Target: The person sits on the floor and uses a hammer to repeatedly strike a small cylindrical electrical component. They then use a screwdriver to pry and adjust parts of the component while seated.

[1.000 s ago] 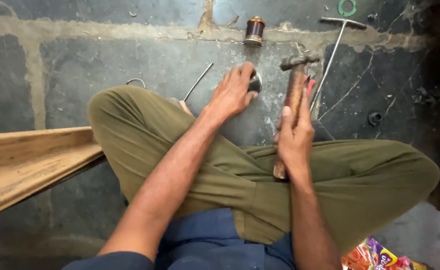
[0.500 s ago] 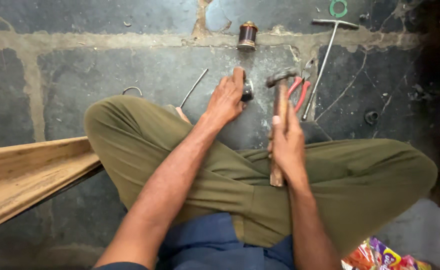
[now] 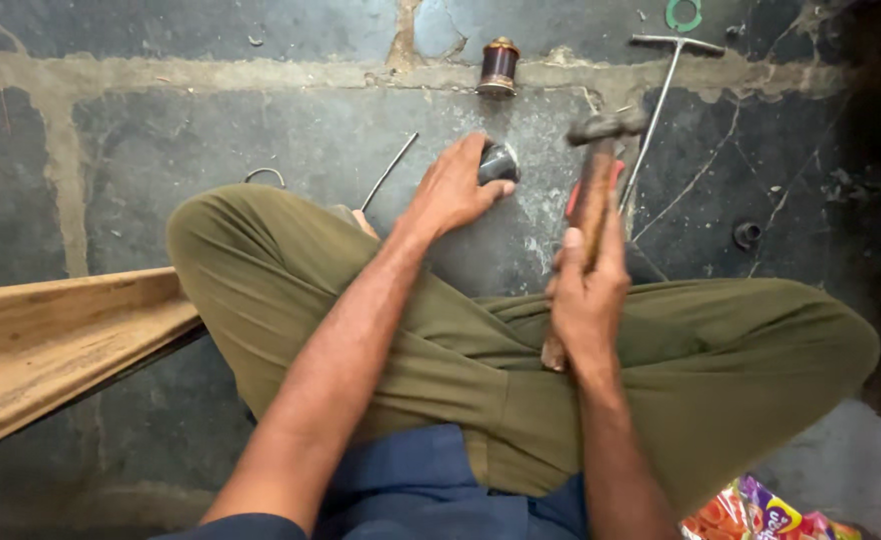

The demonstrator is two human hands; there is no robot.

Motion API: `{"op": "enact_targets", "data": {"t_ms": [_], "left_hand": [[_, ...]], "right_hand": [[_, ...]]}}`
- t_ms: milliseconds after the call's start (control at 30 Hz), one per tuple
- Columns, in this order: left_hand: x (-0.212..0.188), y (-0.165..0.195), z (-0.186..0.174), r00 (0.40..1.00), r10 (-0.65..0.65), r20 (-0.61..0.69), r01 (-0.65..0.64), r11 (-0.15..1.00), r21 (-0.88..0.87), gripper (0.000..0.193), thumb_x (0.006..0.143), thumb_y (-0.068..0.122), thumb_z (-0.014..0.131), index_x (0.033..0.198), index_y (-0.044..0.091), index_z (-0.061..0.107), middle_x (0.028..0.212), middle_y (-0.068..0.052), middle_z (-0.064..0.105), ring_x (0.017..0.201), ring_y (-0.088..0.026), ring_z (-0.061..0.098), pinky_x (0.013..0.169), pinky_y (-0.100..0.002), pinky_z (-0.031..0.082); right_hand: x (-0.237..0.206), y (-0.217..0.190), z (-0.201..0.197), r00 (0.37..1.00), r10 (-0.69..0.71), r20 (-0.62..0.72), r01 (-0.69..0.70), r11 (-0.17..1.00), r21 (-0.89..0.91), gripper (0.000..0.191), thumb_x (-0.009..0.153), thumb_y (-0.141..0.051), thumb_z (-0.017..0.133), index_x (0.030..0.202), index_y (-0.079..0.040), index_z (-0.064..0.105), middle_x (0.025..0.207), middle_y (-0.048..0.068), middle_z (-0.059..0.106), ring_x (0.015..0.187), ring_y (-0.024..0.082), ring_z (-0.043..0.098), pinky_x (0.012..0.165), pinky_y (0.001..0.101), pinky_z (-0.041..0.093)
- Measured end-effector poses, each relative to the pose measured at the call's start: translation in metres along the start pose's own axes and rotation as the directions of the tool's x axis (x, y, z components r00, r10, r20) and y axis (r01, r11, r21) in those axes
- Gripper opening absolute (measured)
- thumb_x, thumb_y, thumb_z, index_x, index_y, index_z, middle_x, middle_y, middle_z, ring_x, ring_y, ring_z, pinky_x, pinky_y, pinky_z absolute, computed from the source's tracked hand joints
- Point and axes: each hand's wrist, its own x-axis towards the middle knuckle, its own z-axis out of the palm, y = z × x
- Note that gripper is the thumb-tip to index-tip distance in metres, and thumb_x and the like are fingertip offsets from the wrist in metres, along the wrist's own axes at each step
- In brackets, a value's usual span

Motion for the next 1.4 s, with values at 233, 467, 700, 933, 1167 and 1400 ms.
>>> {"op": "enact_targets", "data": {"t_ms": [233,467,700,933,1167,1400], "left_hand": [[0.000,-0.007,0.011,1.000,0.004,-0.021,-0.002,0.995,0.100,0.067,0.085,0.035,0.081,0.136,0.001,0.055,0.127,-0.024,0.061,0.118,-0.045,0.058,0.099,-0.051,0.048],[0.001,-0.013,0.013,1.000,0.014,0.004,-0.015,0.989,0.150,0.069,0.083,0.036,0.082,0.136,0.002,0.055,0.126,-0.024,0.061,0.117,-0.045,0.058,0.097,-0.052,0.047],[0.002,-0.022,0.018,0.999,0.043,0.005,-0.044,0.987,0.153,0.064,0.086,0.036,0.081,0.135,0.002,0.056,0.129,-0.022,0.062,0.119,-0.044,0.059,0.100,-0.050,0.048],[0.005,-0.021,0.012,0.998,0.063,0.008,-0.064,0.988,0.137,0.070,0.080,0.033,0.085,0.134,0.002,0.055,0.128,-0.023,0.060,0.119,-0.044,0.056,0.099,-0.050,0.047],[0.000,-0.005,0.011,0.989,0.136,0.056,-0.145,0.955,0.257,0.064,0.069,0.020,0.086,0.123,0.006,0.056,0.121,-0.020,0.064,0.118,-0.042,0.059,0.096,-0.052,0.046],[0.002,0.008,-0.004,0.992,0.107,-0.062,-0.121,0.940,-0.318,0.066,0.073,0.003,0.083,0.129,0.013,0.049,0.110,-0.016,0.073,0.105,-0.038,0.072,0.086,-0.048,0.055]], "right_hand": [[-0.015,0.004,-0.009,0.949,-0.269,-0.166,0.252,0.960,-0.120,0.059,0.120,-0.023,0.053,0.168,-0.014,0.020,0.083,0.004,0.064,0.062,0.007,0.057,0.057,0.0252,0.050],[0.010,0.009,0.008,0.993,0.039,0.109,-0.014,0.974,-0.224,0.064,0.107,-0.025,0.056,0.166,-0.020,0.030,0.076,0.005,0.064,0.057,0.010,0.058,0.051,0.0295,0.050],[-0.004,-0.015,0.000,0.950,-0.225,-0.218,0.253,0.961,0.113,0.058,0.117,-0.023,0.051,0.168,-0.017,0.023,0.085,0.002,0.060,0.061,0.008,0.053,0.055,0.0276,0.047],[0.023,0.019,0.015,0.970,0.227,0.090,-0.227,0.974,-0.008,0.061,0.104,-0.029,0.053,0.162,-0.021,0.036,0.069,0.003,0.058,0.049,0.009,0.054,0.041,0.0275,0.047],[0.025,0.027,-0.002,0.983,0.181,0.016,-0.176,0.928,0.329,0.055,0.108,-0.033,0.051,0.160,-0.019,0.037,0.073,0.002,0.055,0.050,0.010,0.053,0.040,0.0273,0.045],[0.024,0.020,-0.013,0.980,0.198,-0.036,-0.165,0.891,0.422,0.052,0.111,-0.032,0.048,0.160,-0.017,0.037,0.081,0.002,0.058,0.053,0.011,0.055,0.042,0.0276,0.048]]}}
